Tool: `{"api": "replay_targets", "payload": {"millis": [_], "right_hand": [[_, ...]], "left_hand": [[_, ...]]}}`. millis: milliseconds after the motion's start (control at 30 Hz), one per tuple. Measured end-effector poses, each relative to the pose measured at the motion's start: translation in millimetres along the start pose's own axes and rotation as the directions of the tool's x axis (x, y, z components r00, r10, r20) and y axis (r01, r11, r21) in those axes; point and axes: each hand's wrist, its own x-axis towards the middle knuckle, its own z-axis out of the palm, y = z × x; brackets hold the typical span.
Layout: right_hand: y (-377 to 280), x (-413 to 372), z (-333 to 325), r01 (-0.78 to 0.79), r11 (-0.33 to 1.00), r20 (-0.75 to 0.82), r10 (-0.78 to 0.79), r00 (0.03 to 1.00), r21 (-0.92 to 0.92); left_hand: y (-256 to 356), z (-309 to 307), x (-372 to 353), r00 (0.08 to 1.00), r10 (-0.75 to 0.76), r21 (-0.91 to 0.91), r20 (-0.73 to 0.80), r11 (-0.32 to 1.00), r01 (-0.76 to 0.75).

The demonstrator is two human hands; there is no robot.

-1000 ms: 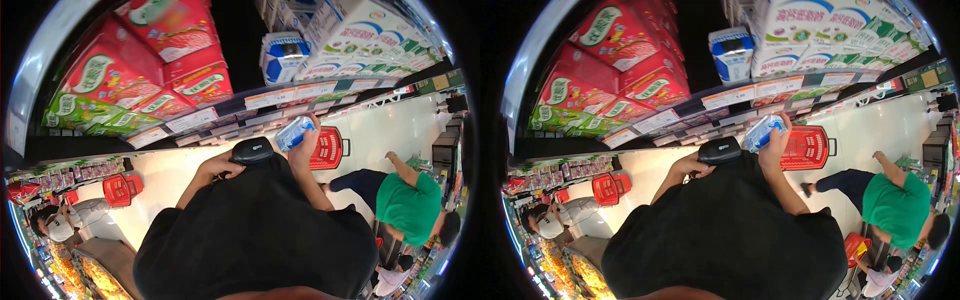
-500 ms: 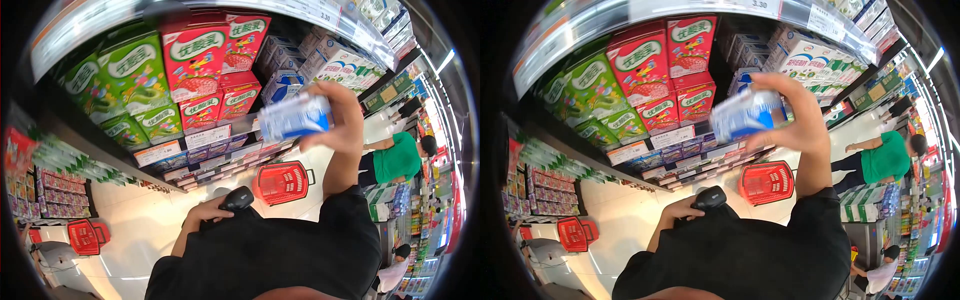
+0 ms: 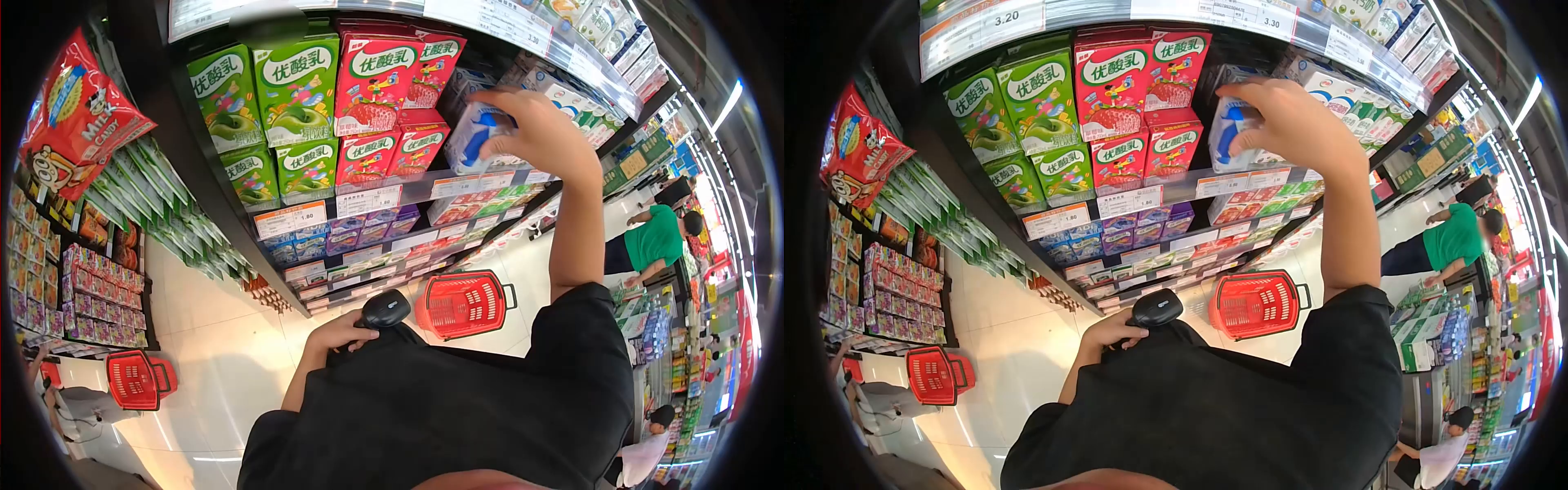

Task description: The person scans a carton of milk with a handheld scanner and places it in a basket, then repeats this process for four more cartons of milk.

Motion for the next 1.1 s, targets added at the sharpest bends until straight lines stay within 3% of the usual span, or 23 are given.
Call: {"api": "replay_targets", "payload": {"millis": [167, 300, 367, 433, 500, 567, 600, 700, 733, 767, 833, 867, 933, 1033, 1067, 1100], "right_hand": [[6, 20, 20, 0.003, 0.986, -0.014, 0.0, 1.0, 0.168], [10, 23, 58, -0.054, 0.991, 0.048, 0.048, 0.998, 0.119], [18, 24, 66, 0.021, 0.993, -0.041, -0.017, 0.999, 0.118], [13, 24, 59, -0.044, 0.968, 0.054, 0.032, 0.998, 0.246], [30, 22, 71, -0.024, 0.981, 0.011, 0.022, 1.0, 0.193], [30, 24, 61, -0.119, 0.95, 0.147, 0.079, 0.986, 0.288], [29, 22, 60, -0.104, 0.976, 0.131, 0.079, 0.988, 0.193], [19, 21, 55, -0.177, 0.961, 0.17, 0.143, 0.975, 0.211], [17, 19, 55, -0.189, 0.951, 0.134, 0.159, 0.978, 0.245], [19, 18, 57, -0.13, 0.963, 0.115, 0.105, 0.988, 0.236], [19, 12, 72, 0.032, 0.964, -0.09, -0.009, 0.996, 0.263], [16, 9, 79, 0.036, 0.964, -0.097, -0.01, 0.995, 0.265], [9, 7, 87, 0.054, 0.998, -0.267, -0.048, 0.962, 0.018], [1, 6, 90, 0.044, 0.997, -0.383, -0.063, 0.922, -0.058], [0, 8, 92, 0.047, 0.998, -0.384, -0.058, 0.922, -0.038], [-2, 8, 94, 0.075, 0.997, -0.491, -0.079, 0.868, -0.027]], "left_hand": [[13, 10, -6, 0.999, 0.031, 0.005, 0.013, 0.999, -0.031], [0, 12, -5, 1.0, -0.027, -0.014, -0.005, 1.0, 0.027], [8, 16, -8, 0.999, 0.033, -0.065, 0.024, 0.997, -0.032], [1, 10, -3, 0.999, 0.008, -0.043, 0.031, 0.999, -0.007], [-4, 8, -4, 0.998, 0.009, -0.007, 0.056, 1.0, -0.009], [-8, 10, -5, 1.0, 0.022, -0.007, 0.021, 1.0, -0.022], [-7, 9, -5, 1.0, 0.025, -0.002, 0.012, 1.0, -0.025], [-9, 7, -4, 0.998, 0.047, 0.005, 0.047, 0.999, -0.047], [-6, 10, -5, 0.996, 0.069, 0.003, 0.06, 0.998, -0.07], [-3, 11, -5, 0.993, 0.09, 0.003, 0.074, 0.996, -0.091], [-5, 8, -4, 0.989, 0.102, -0.046, 0.103, 0.994, -0.097], [-11, 5, -2, 0.993, 0.064, -0.039, 0.098, 0.997, -0.06], [-8, 4, 0, 0.996, 0.028, -0.026, 0.088, 0.999, -0.026], [-3, 12, -4, 0.999, 0.038, -0.04, -0.006, 0.998, -0.038], [-2, 11, -1, 0.998, 0.048, -0.025, 0.034, 0.999, -0.047], [-3, 9, 0, 0.996, 0.056, -0.014, 0.076, 0.998, -0.055]]}}
